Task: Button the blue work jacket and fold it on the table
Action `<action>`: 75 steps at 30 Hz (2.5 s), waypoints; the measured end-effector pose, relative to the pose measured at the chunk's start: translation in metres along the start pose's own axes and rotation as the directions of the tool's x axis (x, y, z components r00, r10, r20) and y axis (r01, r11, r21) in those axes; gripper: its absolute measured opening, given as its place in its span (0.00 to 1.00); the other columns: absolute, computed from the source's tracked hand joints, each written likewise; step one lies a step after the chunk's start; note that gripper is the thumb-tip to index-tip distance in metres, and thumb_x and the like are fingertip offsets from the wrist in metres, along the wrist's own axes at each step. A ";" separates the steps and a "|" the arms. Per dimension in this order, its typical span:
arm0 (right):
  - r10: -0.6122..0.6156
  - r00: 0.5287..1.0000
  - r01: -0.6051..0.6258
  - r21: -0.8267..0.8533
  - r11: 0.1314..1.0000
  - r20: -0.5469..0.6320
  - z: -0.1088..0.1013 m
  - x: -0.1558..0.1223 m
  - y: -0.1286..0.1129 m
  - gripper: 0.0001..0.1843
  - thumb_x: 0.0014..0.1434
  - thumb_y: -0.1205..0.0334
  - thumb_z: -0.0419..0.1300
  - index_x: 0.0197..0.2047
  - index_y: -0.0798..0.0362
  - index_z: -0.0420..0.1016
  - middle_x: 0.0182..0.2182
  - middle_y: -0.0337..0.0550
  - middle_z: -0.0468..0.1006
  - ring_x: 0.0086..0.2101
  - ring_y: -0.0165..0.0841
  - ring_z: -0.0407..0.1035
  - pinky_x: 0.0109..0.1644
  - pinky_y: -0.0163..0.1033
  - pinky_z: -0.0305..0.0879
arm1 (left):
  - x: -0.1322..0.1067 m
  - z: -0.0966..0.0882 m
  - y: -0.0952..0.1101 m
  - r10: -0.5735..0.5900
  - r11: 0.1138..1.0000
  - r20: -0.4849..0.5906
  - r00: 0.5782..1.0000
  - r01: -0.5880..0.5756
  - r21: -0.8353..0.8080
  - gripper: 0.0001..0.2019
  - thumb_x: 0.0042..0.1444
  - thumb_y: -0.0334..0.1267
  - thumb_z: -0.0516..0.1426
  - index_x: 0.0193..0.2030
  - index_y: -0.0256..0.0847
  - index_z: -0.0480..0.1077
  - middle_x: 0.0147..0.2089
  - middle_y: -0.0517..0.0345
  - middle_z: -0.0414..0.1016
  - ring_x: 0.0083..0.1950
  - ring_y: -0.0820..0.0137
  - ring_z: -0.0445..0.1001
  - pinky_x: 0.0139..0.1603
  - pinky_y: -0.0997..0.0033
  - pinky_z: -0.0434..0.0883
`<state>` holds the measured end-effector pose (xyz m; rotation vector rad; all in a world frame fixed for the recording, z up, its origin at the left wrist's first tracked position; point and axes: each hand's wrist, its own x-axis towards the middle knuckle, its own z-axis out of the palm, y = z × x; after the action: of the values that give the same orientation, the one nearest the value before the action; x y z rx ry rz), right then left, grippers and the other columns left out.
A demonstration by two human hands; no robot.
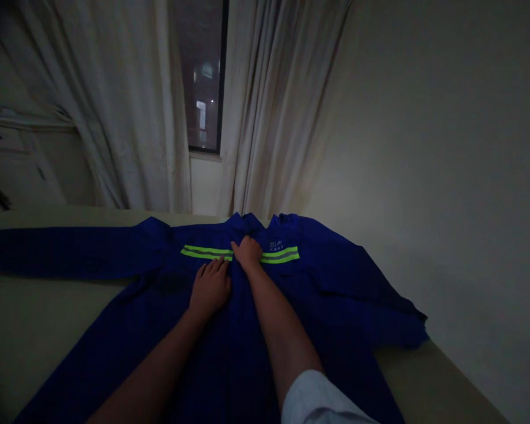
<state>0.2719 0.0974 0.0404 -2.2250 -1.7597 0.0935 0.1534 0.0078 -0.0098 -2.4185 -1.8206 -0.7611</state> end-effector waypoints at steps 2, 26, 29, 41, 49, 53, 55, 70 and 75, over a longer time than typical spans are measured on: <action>0.008 1.000 -0.008 0.009 1.000 0.011 0.006 0.010 0.001 0.24 0.71 0.47 0.57 0.55 0.59 0.79 0.52 0.64 0.82 0.52 0.48 0.78 0.52 0.45 0.70 | 0.000 0.001 -0.001 -0.006 1.000 0.003 1.000 0.006 -0.003 0.25 0.64 0.34 0.50 0.67 0.41 0.71 0.72 0.44 0.70 0.72 0.53 0.68 0.74 0.43 0.61; -0.016 0.999 0.021 0.182 0.983 -0.027 0.016 0.018 0.026 0.20 0.73 0.48 0.54 0.48 0.50 0.84 0.48 0.55 0.86 0.48 0.45 0.81 0.49 0.43 0.72 | 0.002 -0.003 0.001 -0.036 0.984 0.134 0.990 0.012 0.180 0.28 0.68 0.34 0.46 0.72 0.45 0.67 0.77 0.53 0.63 0.75 0.58 0.64 0.76 0.48 0.59; -0.015 1.000 0.019 0.190 0.982 -0.023 0.016 0.018 0.027 0.19 0.73 0.49 0.54 0.48 0.49 0.84 0.48 0.54 0.86 0.48 0.44 0.81 0.50 0.43 0.71 | 0.003 -0.006 0.002 -0.043 0.983 0.152 0.987 0.015 0.182 0.28 0.68 0.34 0.46 0.73 0.45 0.66 0.77 0.54 0.62 0.75 0.59 0.63 0.77 0.47 0.58; -0.016 0.999 0.024 0.199 0.980 -0.044 0.021 0.020 0.028 0.18 0.73 0.51 0.54 0.45 0.47 0.84 0.46 0.50 0.86 0.47 0.44 0.82 0.47 0.43 0.72 | 0.004 -0.003 0.000 -0.043 0.984 0.156 0.987 0.014 0.177 0.28 0.68 0.35 0.46 0.73 0.45 0.66 0.77 0.52 0.62 0.76 0.58 0.63 0.77 0.48 0.57; -0.013 0.999 0.022 0.191 0.981 -0.047 0.019 0.019 0.029 0.18 0.73 0.50 0.54 0.45 0.47 0.84 0.46 0.50 0.86 0.46 0.42 0.82 0.47 0.41 0.71 | 0.003 -0.002 0.001 -0.043 0.985 0.146 0.988 0.018 0.169 0.28 0.68 0.35 0.47 0.73 0.45 0.66 0.77 0.52 0.63 0.75 0.58 0.63 0.77 0.47 0.57; -0.010 0.998 0.020 0.185 0.982 -0.054 0.021 0.019 0.030 0.18 0.73 0.50 0.54 0.46 0.47 0.84 0.46 0.50 0.86 0.46 0.41 0.82 0.46 0.39 0.71 | 0.002 -0.002 0.000 -0.035 0.986 0.142 0.989 0.011 0.169 0.27 0.69 0.35 0.46 0.72 0.45 0.67 0.77 0.53 0.63 0.75 0.58 0.63 0.77 0.48 0.57; -0.010 0.998 0.020 0.184 0.983 -0.055 0.022 0.019 0.030 0.18 0.73 0.50 0.54 0.46 0.47 0.84 0.46 0.50 0.86 0.46 0.41 0.82 0.46 0.39 0.70 | 0.003 -0.002 0.000 -0.034 0.986 0.142 0.989 0.010 0.169 0.27 0.69 0.35 0.46 0.73 0.45 0.67 0.77 0.53 0.63 0.76 0.58 0.63 0.76 0.48 0.57; -0.019 0.999 0.027 0.178 0.984 -0.051 0.023 0.020 0.031 0.18 0.74 0.49 0.54 0.45 0.46 0.84 0.46 0.49 0.86 0.46 0.41 0.81 0.46 0.38 0.70 | 0.004 -0.006 0.003 -0.055 0.986 0.155 0.986 0.030 0.162 0.28 0.68 0.35 0.46 0.73 0.45 0.67 0.77 0.52 0.63 0.76 0.58 0.63 0.76 0.48 0.57; -0.020 0.998 0.030 0.175 0.984 -0.055 0.020 0.019 0.030 0.18 0.74 0.50 0.54 0.45 0.47 0.84 0.46 0.49 0.87 0.46 0.41 0.82 0.46 0.39 0.70 | 0.004 -0.004 0.002 -0.054 0.988 0.144 0.988 0.032 0.151 0.28 0.67 0.35 0.47 0.72 0.46 0.67 0.77 0.52 0.63 0.76 0.57 0.63 0.77 0.48 0.57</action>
<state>0.2999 0.1136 0.0162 -2.0613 -1.6815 0.1753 0.1544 0.0095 -0.0045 -2.4057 -1.9112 -0.4405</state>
